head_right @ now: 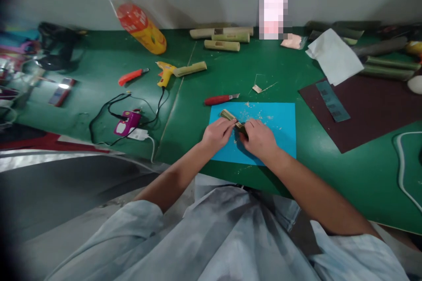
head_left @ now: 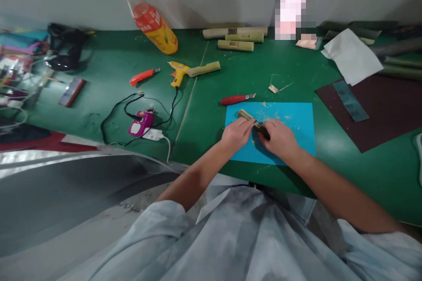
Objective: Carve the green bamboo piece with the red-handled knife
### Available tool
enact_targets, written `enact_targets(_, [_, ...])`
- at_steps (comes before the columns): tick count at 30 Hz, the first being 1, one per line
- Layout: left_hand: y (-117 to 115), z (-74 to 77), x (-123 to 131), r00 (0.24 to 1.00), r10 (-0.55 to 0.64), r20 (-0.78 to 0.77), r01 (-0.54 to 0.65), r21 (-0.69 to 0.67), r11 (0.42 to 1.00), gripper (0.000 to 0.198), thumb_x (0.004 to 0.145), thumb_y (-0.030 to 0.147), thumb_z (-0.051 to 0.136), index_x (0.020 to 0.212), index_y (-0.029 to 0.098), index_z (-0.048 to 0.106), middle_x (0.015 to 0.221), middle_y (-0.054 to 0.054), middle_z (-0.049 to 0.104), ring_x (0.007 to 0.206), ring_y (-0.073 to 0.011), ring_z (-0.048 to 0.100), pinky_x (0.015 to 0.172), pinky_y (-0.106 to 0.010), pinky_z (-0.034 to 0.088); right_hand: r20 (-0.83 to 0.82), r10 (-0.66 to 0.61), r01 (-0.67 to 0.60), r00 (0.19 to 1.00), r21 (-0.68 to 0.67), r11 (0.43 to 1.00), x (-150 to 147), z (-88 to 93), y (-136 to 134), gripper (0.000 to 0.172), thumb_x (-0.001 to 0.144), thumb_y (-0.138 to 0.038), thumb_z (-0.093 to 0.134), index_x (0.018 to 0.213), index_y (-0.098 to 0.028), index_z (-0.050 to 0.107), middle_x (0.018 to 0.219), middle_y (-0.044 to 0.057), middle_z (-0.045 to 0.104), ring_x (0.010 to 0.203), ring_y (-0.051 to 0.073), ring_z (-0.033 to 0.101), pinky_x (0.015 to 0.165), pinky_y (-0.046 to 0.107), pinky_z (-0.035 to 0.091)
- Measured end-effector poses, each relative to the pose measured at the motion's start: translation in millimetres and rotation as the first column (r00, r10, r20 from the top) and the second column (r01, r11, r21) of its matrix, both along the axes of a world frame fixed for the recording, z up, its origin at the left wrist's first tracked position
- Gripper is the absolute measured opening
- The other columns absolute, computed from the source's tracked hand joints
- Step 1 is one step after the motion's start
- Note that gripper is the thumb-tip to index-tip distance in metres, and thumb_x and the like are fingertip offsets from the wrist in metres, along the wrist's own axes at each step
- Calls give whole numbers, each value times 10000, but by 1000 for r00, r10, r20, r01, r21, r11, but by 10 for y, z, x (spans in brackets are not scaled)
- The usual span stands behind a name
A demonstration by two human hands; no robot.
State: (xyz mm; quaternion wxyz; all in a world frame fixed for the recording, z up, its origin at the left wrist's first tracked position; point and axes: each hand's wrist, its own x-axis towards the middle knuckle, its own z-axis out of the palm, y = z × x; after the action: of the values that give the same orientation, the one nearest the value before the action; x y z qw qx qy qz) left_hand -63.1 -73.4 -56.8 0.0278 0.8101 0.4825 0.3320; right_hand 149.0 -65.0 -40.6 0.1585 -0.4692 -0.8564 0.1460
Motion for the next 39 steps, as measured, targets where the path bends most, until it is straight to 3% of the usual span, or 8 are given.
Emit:
enact_targets(2, [16,23,-14,1000,-8,23,8,9,1000,299,1108,282,509,1166,160,776,1009,-95,820,937,-179,786,859,-298,657,4,-7,7,1000,-3,1000,-9,11,6,235,1029,-362,524,957,-184,660,989,143,719,946,276,635,766,378,422])
enact_targets(8, [133,86,-154,977,183,111,-184,2,983,296,1108,324,538,1166,171,785,1053,-86,824,944,-171,778,893,-309,654,7,-28,28,1000,-18,999,18,52,11,192,1007,-333,552,972,-176,657,992,139,709,968,280,640,770,377,416])
enact_targets(13, [138,31,-130,996,64,63,-62,-32,998,324,1112,302,508,1176,134,776,1001,-119,812,948,-205,779,865,-344,659,4,-20,20,1000,-26,999,39,50,25,181,1003,-329,562,959,-182,657,973,133,708,955,277,645,768,374,419])
enact_targets(19, [181,17,-129,998,43,40,-41,-43,998,360,1120,337,478,1171,144,778,1020,-127,808,973,-217,778,876,-356,658,8,-22,22,1000,-18,1000,31,38,15,190,1000,-333,561,966,-179,666,991,135,716,967,278,645,780,374,424])
enact_targets(24, [135,15,-56,999,38,28,-40,52,998,322,1111,272,494,1155,109,769,971,-121,807,900,-206,772,818,-328,650,2,-29,29,1000,-15,999,36,19,12,198,1001,-339,551,965,-181,665,991,140,718,956,278,634,774,375,418])
enact_targets(28, [100,29,-32,999,-41,3,40,56,998,302,1105,264,504,1177,141,770,975,-90,815,909,-192,775,822,-306,647,-6,-28,28,1000,-20,999,30,13,10,210,1012,-357,543,943,-195,658,984,137,715,945,274,626,764,375,412])
enact_targets(33, [143,71,-169,982,114,149,-115,2,993,255,1091,268,566,1169,147,776,1061,-98,817,962,-179,769,907,-308,633,-7,-33,32,999,-30,999,28,47,7,180,1004,-336,546,976,-195,654,1006,129,713,973,275,629,769,372,415])
enact_targets(39, [160,24,-168,998,25,52,-23,-55,998,318,1105,314,512,1183,159,779,1015,-106,811,961,-200,771,888,-338,650,5,-25,26,1000,-47,999,33,74,21,168,1001,-325,553,962,-196,654,986,128,707,956,268,629,758,368,412])
